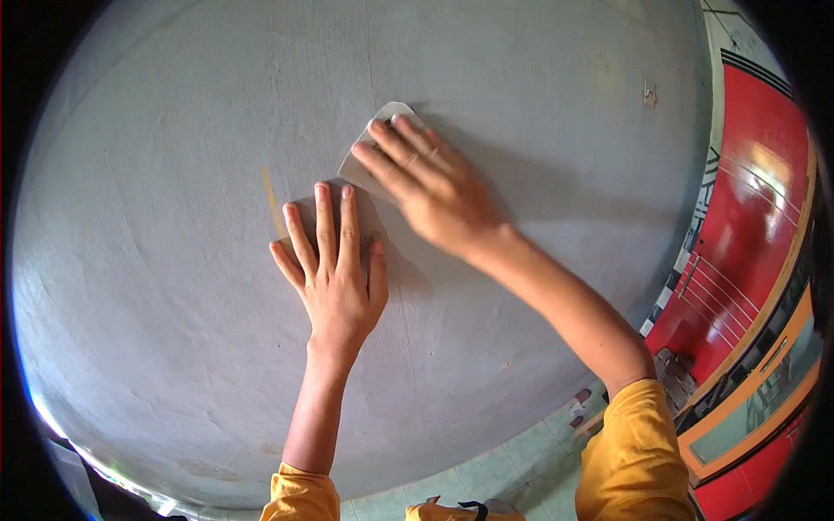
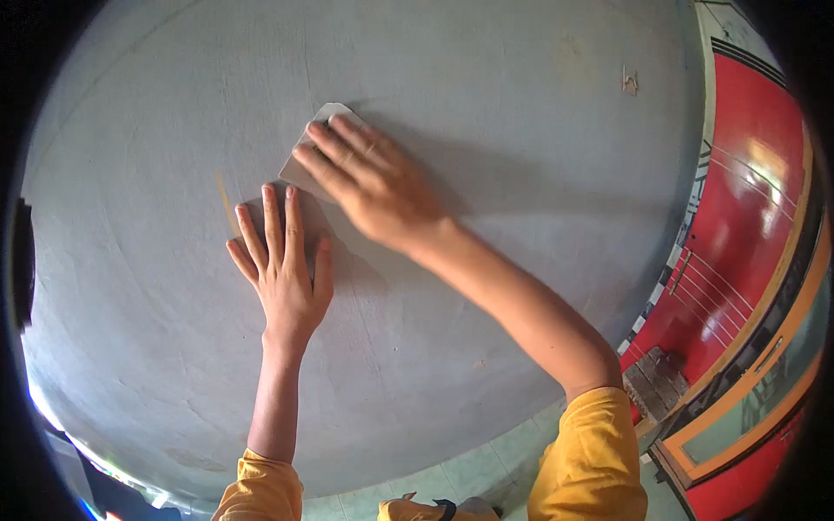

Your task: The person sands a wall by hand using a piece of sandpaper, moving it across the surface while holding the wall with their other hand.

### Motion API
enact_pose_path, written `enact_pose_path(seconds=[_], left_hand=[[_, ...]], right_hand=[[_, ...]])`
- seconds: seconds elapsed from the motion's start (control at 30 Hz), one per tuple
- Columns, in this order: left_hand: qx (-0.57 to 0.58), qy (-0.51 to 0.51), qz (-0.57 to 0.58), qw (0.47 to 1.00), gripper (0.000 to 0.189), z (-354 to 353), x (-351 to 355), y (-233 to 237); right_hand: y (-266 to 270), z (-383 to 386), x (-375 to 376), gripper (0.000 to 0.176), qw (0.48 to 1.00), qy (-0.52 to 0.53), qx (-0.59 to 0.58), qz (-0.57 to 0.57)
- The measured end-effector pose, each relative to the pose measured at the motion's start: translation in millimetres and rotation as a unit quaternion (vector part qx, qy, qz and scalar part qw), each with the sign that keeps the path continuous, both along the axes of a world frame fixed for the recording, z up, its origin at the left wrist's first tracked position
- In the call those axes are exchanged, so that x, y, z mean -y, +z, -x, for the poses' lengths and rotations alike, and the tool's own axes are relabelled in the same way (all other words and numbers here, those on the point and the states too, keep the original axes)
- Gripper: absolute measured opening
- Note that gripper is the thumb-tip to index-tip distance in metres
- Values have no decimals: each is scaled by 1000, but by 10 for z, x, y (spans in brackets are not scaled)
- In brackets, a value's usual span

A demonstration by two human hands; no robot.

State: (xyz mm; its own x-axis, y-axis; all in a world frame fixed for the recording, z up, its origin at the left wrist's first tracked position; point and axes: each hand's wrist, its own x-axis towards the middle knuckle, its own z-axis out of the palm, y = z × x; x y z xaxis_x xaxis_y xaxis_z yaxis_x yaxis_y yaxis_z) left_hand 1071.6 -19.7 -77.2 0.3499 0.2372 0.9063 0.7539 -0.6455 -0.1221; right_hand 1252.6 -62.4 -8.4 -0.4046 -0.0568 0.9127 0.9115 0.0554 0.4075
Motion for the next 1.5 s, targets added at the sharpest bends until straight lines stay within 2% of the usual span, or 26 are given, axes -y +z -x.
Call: enact_pose_path(seconds=[0.07, 0.13, 0.17, 0.2, 0.27, 0.3, 0.37, 0.43, 0.53, 0.63, 0.67, 0.7, 0.73, 0.8, 0.87, 0.9, 0.97, 1.0, 1.07, 1.13, 1.17, 1.27, 1.33, 1.4, 1.5], left_hand=[[4, -22, 5, 1000, 65, 11, -8, -33], [5, -29, 9, 1000, 64, 1, -1, -48], [5, -33, 14, 999, 64, -1, 15, -89], [4, -31, 19, 999, 63, 2, 27, -128], [3, -28, 30, 999, 61, -5, 56, -257], [-3, -24, 37, 999, 60, 13, 56, -349], [-9, -16, 53, 998, 59, 48, 77, -530], [-9, -22, 34, 999, 58, 68, -4, -716], [-9, -16, 53, 998, 58, 50, 26, -828], [-9, -17, 86, 996, 57, 41, 46, -909], [-9, -17, 91, 996, 58, 40, 58, -934], [-10, -20, 96, 995, 58, 27, 67, -957], [-10, -22, 102, 994, 58, 22, 77, -993], [-23, -22, 96, 995, 59, 0, 46, -1082], [-32, -22, 74, 997, 59, 2, 15, -1152], [-41, -15, 61, 997, 60, 12, 8, -1158], [-36, -14, 63, 997, 60, -2, 1, -1157], [-35, -13, 66, 997, 60, -6, 4, -1173], [-40, -4, 39, 998, 61, 4, -58, -1214], [-35, -9, 19, 999, 63, 4, -58, -1172], [-40, 0, 23, 999, 63, 36, -42, -1203], [-40, 5, 21, 999, 64, 8, -102, -1201], [-33, -7, 33, 999, 64, 8, -86, -1217], [-36, -22, 38, 998, 64, 10, -74, -1198], [-53, -56, 55, 996, 64, 86, -48, -1198]], right_hand=[[240, -387, 56, 37, 1000, -1, -6, -24], [297, -587, 75, 41, 981, -37, -156, -113], [97, -479, 55, 43, 976, -52, -189, -94], [-186, -283, 32, 45, 970, -67, -221, -76], [-1047, 226, 7, 46, 963, -41, -251, 95], [-1706, 387, 7, 45, 964, -5, -232, 126], [-2492, 555, 55, 44, 936, -39, -304, 172], [-2238, 384, 36, 45, 936, -33, -328, 124], [-1244, 62, 80, 47, 941, -8, -336, 31], [-1473, 218, 5, 43, 924, -32, -374, 70], [-1922, 417, -66, 41, 910, 5, -405, 88], [-2473, 610, -114, 37, 911, -1, -399, 107], [-3173, 796, -219, 33, 901, -41, -394, 180], [-3483, 839, -123, 32, 889, -23, -418, 185], [-3113, 510, 43, 35, 893, -46, -381, 235], [-2824, 307, -8, 42, 896, 7, -437, 81], [-2159, -104, 92, 49, 896, -9, -442, 31], [-2135, -238, 23, 48, 909, 1, -416, -7], [-2469, -36, -45, 47, 899, 17, -437, 3], [-3263, 420, -107, 47, 897, -71, -422, 115], [-3721, 667, -164, 46, 864, -22, -486, 128], [-3222, 393, 104, 45, 878, 10, -462, 128], [-2505, -110, 133, 44, 891, 31, -452, 27], [-2013, -421, 158, 46, 892, 3, -453, 6], [-2444, 43, 62, 45, 879, 5, -476, 33]])
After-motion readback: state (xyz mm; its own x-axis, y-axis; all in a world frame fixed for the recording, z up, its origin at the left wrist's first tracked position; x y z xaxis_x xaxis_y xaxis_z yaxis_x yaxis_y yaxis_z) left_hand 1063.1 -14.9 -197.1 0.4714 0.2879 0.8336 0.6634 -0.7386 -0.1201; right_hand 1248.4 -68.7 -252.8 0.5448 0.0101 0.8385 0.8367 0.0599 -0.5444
